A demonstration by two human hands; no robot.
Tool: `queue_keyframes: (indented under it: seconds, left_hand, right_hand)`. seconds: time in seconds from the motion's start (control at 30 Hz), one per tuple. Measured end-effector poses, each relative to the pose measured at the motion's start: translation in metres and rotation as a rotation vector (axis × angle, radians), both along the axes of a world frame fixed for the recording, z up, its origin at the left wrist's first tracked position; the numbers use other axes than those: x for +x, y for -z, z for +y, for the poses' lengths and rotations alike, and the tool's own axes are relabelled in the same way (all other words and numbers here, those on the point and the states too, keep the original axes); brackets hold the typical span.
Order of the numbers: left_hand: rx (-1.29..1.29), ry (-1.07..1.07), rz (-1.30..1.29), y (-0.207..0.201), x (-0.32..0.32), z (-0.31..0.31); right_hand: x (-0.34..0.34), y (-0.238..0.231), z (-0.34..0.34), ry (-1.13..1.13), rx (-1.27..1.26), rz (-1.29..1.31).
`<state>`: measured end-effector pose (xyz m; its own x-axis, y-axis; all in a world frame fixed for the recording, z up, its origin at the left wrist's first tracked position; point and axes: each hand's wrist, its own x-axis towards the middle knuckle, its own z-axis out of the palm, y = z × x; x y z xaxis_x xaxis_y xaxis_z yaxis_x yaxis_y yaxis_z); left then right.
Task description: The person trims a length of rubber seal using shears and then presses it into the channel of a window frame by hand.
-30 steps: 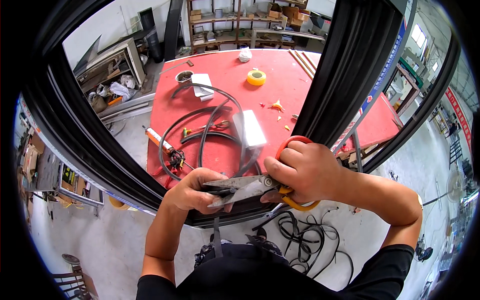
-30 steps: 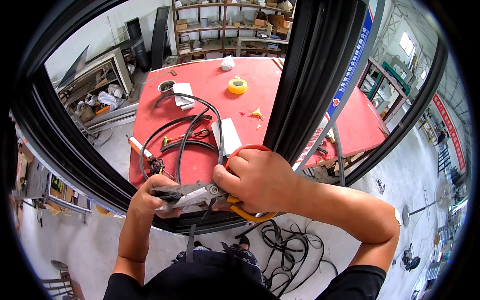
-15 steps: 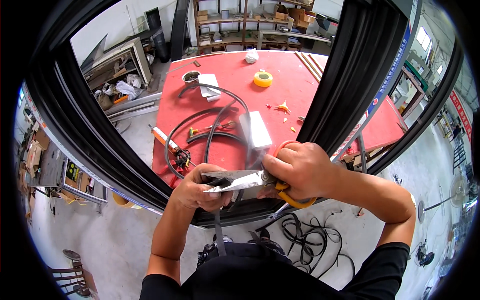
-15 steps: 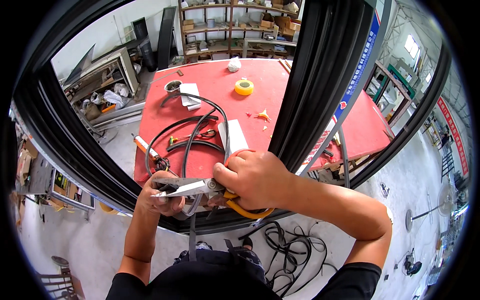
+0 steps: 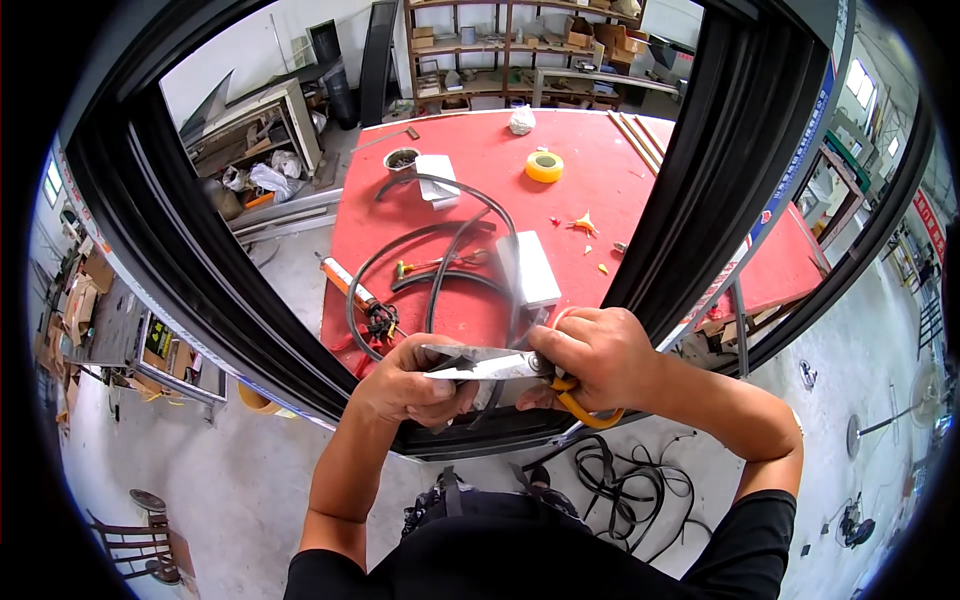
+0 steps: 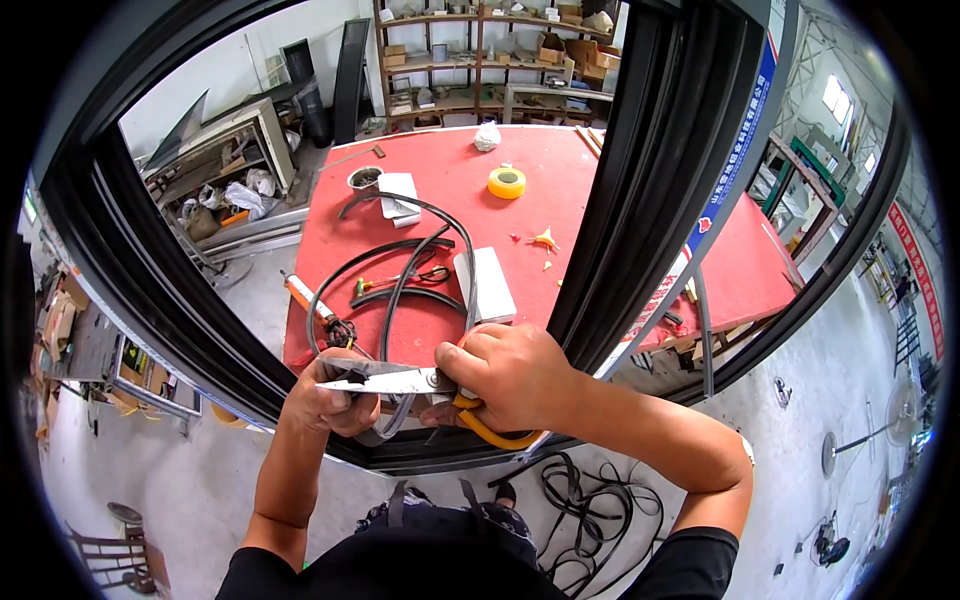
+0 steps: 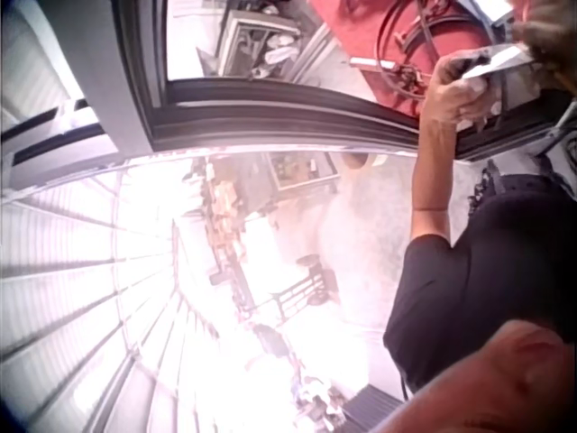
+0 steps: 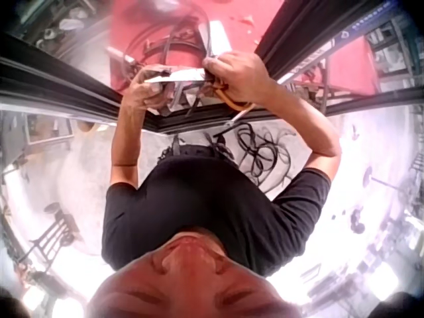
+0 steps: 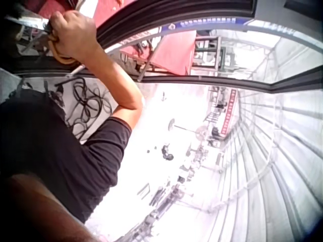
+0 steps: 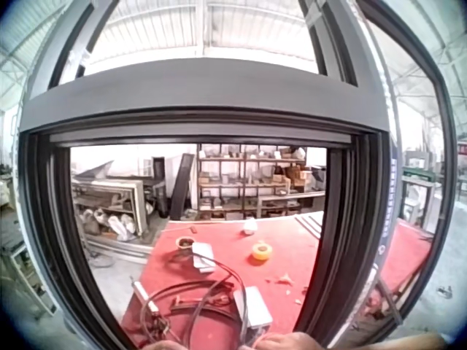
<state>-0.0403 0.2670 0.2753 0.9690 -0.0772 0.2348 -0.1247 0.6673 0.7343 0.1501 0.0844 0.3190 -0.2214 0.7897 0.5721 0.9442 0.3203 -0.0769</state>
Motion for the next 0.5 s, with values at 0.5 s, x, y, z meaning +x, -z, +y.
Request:
queue_keyframes:
  seconds: [0.5]
  left_hand:
    - [0.216, -0.418, 0.098, -0.018, -0.004, -0.001]
  right_hand:
    - [0.030, 0.149, 0.053, 0.562, -0.375, 1.459]
